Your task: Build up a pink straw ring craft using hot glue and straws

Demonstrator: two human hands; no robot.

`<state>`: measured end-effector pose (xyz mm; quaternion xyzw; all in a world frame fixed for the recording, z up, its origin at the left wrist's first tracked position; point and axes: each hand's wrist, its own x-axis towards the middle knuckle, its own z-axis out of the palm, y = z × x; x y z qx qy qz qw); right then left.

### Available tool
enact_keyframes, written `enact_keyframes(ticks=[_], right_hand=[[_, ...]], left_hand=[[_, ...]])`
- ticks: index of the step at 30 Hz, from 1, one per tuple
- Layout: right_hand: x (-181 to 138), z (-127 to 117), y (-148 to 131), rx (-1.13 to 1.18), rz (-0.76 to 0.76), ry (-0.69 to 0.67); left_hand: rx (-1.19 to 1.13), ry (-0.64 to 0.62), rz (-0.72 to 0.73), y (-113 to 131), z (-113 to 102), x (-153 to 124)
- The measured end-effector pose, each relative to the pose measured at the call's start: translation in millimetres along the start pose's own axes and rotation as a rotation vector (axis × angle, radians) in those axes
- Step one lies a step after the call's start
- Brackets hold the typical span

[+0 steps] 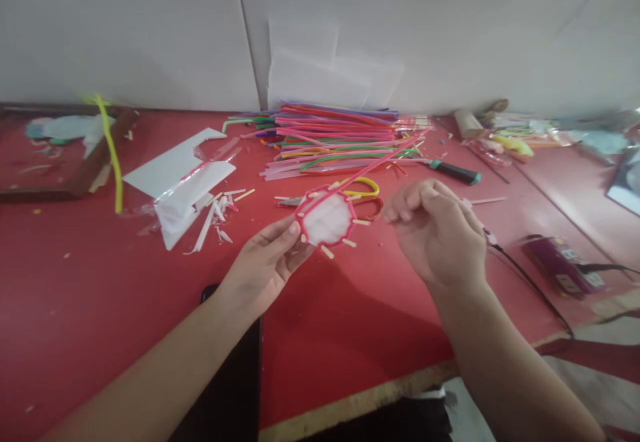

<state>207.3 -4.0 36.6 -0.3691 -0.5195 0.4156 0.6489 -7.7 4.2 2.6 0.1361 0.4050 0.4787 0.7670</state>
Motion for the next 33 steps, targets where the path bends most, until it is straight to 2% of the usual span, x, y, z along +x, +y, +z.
enact_keyframes(ticks=[5, 9, 12, 15, 21, 24, 27, 30, 31, 33], right_hand=[[4.3, -2.6, -2.7, 0.341, 0.2, -0.121], [4.1, 2.7, -3.9, 0.688, 0.448, -0.088], [2.0, 6.2, -1.1, 0.779, 0.507, -0.068], [0.8, 6.0, 4.8, 0.673, 0.47, -0.041], [4.5, -1.3, 10.0, 0.509, 0.288, -0.015], [4.5, -6.6, 7.1, 0.502, 0.347, -0.043], [1.9, -10.4, 5.8, 0.45, 0.496, -0.243], [-0.9, -10.1, 10.1, 0.113, 0.566, -0.458], [-1.4, -9.5, 12.9, -0.094, 0.532, -0.481], [-1.2, -9.0, 20.0, -0.552, 0.398, -0.425]], left_hand=[[-0.08, 0.127, 0.018, 3.4, 4.4, 1.8], [-0.123, 0.212, 0.051, 5.7, 7.2, 2.1], [-0.146, 0.232, 0.054, 6.4, 7.8, 1.6], [-0.158, 0.23, 0.057, 6.6, 7.0, 1.4], [-0.158, 0.223, 0.049, 7.2, 7.5, 2.8], [-0.162, 0.22, 0.047, 7.1, 8.2, 2.4], [-0.173, 0.245, 0.052, 7.3, 8.5, 1.1], [-0.178, 0.256, 0.058, 8.2, 9.3, -0.1], [-0.179, 0.255, 0.059, 8.5, 9.6, -0.4], [-0.176, 0.257, 0.057, 9.0, 10.0, -0.6]])
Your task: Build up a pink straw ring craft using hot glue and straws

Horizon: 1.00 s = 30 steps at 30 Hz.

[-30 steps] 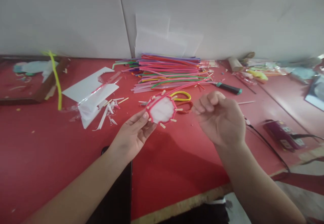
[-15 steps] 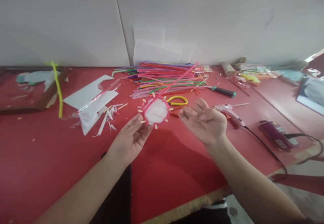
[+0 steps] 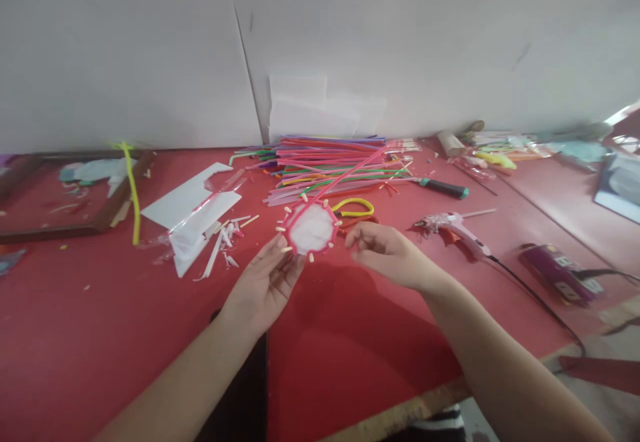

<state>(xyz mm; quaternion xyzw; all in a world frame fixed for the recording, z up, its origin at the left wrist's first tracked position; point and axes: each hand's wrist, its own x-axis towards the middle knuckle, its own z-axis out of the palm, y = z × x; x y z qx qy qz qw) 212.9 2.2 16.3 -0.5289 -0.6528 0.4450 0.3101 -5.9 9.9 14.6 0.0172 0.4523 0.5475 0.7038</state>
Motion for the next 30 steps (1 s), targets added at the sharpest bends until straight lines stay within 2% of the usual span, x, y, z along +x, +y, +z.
enact_keyframes(ticks=[2, 3, 6, 13, 15, 19, 21, 23, 27, 30], right_hand=[[4.6, 0.7, 6.3, -0.306, -0.008, 0.207], [6.8, -0.3, 9.5, -0.382, -0.002, 0.287], [11.2, -6.3, 16.6, -0.452, 0.009, 0.435], [9.1, -6.1, 14.1, -0.46, -0.101, 0.63], [7.1, -2.2, 9.2, -0.443, -0.198, 0.694], [3.4, 1.3, -0.2, -0.532, -0.587, 0.836], [2.6, -0.9, -1.6, -0.59, -0.689, 0.798], [3.0, -5.8, -0.1, -0.601, -0.694, 0.662], [3.6, -17.9, 4.0, -0.533, -0.507, 0.34], [-1.3, -22.2, -2.6, -0.476, -0.397, 0.26]], left_hand=[[0.004, 0.001, -0.004, 0.0, -0.3, 0.1], [0.005, -0.001, -0.005, -0.2, -0.7, 0.3], [0.008, -0.015, -0.009, -0.8, -2.2, 0.8], [0.022, -0.064, -0.013, -2.1, -3.0, 1.6], [0.056, -0.093, -0.022, -3.1, -3.5, 1.5], [0.173, -0.198, -0.047, -7.3, -6.7, -0.1], [0.229, -0.269, -0.043, -10.0, -8.6, -0.6], [0.275, -0.322, -0.025, -12.2, -10.2, -0.6], [0.323, -0.311, -0.011, -14.7, -12.8, -0.3], [0.343, -0.302, -0.009, -15.7, -13.3, -1.2]])
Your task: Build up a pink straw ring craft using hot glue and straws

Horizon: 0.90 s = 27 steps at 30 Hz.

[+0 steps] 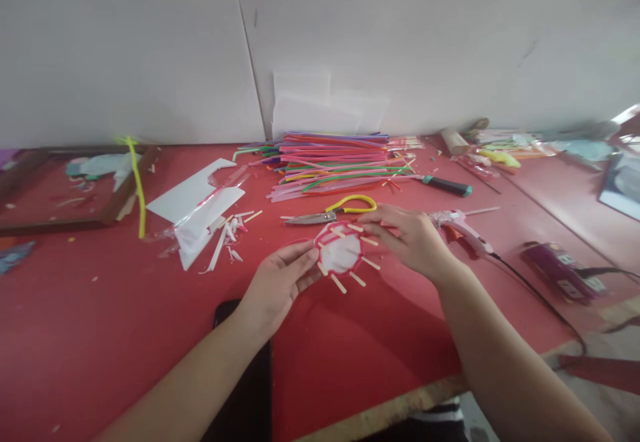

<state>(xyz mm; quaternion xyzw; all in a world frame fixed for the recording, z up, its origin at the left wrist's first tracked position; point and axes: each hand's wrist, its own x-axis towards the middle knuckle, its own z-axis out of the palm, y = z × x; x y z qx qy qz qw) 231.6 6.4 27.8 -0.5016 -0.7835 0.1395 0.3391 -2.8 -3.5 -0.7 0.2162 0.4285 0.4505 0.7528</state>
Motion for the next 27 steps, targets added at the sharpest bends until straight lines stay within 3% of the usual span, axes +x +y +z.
enact_keyframes(ticks=[6, 13, 16, 22, 24, 27], right_hand=[[-5.9, -11.4, -29.2, -0.038, 0.018, 0.127], [-7.9, -7.7, -18.5, -0.097, 0.139, -0.082], [-7.1, -8.1, -19.4, -0.098, 0.067, -0.016], [-10.6, -6.2, -41.5, -0.177, -0.23, 0.165], [-11.3, -4.7, -47.0, -0.258, -0.244, 0.118], [-10.0, -2.1, -52.5, -0.323, -0.139, 0.008]], left_hand=[[0.036, -0.002, 0.018, 0.7, 3.3, -0.4], [0.018, 0.007, 0.015, 1.7, 1.4, 1.0], [0.017, 0.012, 0.02, 0.8, 1.4, 2.1], [0.014, 0.051, 0.025, -0.2, -1.0, 4.6], [0.012, 0.056, 0.033, 0.2, -1.7, 4.8], [-0.004, 0.046, 0.037, 0.1, -1.8, 4.4]])
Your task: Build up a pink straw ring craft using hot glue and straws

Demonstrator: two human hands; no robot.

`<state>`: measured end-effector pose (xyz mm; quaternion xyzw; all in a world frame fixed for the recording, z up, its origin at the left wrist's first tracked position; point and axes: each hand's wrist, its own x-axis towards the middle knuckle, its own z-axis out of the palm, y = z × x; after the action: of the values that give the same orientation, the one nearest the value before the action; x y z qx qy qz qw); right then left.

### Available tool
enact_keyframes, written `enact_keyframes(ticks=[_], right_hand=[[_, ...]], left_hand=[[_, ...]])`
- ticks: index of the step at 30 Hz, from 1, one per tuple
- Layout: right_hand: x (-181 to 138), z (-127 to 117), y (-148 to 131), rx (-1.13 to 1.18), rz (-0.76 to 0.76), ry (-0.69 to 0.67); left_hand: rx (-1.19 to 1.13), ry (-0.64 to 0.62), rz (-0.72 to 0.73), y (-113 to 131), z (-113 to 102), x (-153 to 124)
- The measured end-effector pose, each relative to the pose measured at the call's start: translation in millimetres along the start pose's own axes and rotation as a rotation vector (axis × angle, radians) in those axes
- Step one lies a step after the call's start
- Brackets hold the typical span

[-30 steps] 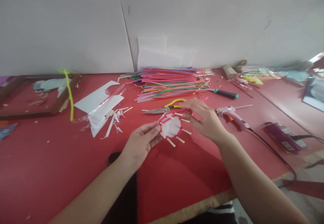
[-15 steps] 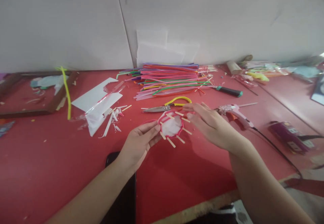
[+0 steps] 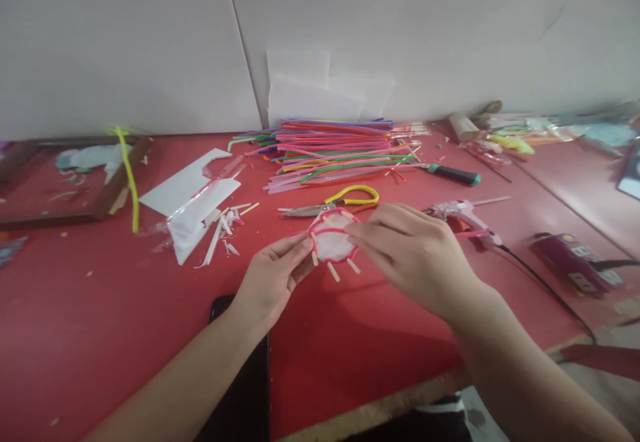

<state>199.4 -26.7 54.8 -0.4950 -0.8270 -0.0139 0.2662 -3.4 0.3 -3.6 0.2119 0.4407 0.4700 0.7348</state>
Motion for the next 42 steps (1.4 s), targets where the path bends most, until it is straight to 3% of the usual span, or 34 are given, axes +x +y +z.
enact_keyframes(ticks=[4, 8, 13, 19, 24, 31, 42], right_hand=[[4.3, 3.5, -6.0, -0.015, 0.151, -0.047], [5.5, 9.4, -11.6, -0.111, 0.198, -0.033], [1.7, 14.6, -18.3, -0.241, 0.182, -0.031], [-1.7, 18.1, -26.0, -0.215, 0.176, -0.017], [-3.1, 24.9, -29.1, -0.119, 0.19, 0.019], [-1.8, 29.8, -27.0, -0.089, 0.199, 0.093], [-3.3, 34.9, -21.9, -0.103, 0.15, 0.192]], left_hand=[[0.023, -0.042, 0.006, -1.5, 0.4, -1.3], [0.072, -0.069, 0.035, -3.1, 0.5, -3.6], [0.145, -0.089, 0.097, -5.0, -0.8, -5.4], [0.238, -0.129, 0.217, -4.9, 0.5, -6.7], [0.282, -0.155, 0.228, -5.2, -0.3, -7.9], [0.36, -0.125, 0.227, -9.1, -3.3, -7.1], [0.432, -0.178, 0.306, -13.3, -9.2, -4.8]])
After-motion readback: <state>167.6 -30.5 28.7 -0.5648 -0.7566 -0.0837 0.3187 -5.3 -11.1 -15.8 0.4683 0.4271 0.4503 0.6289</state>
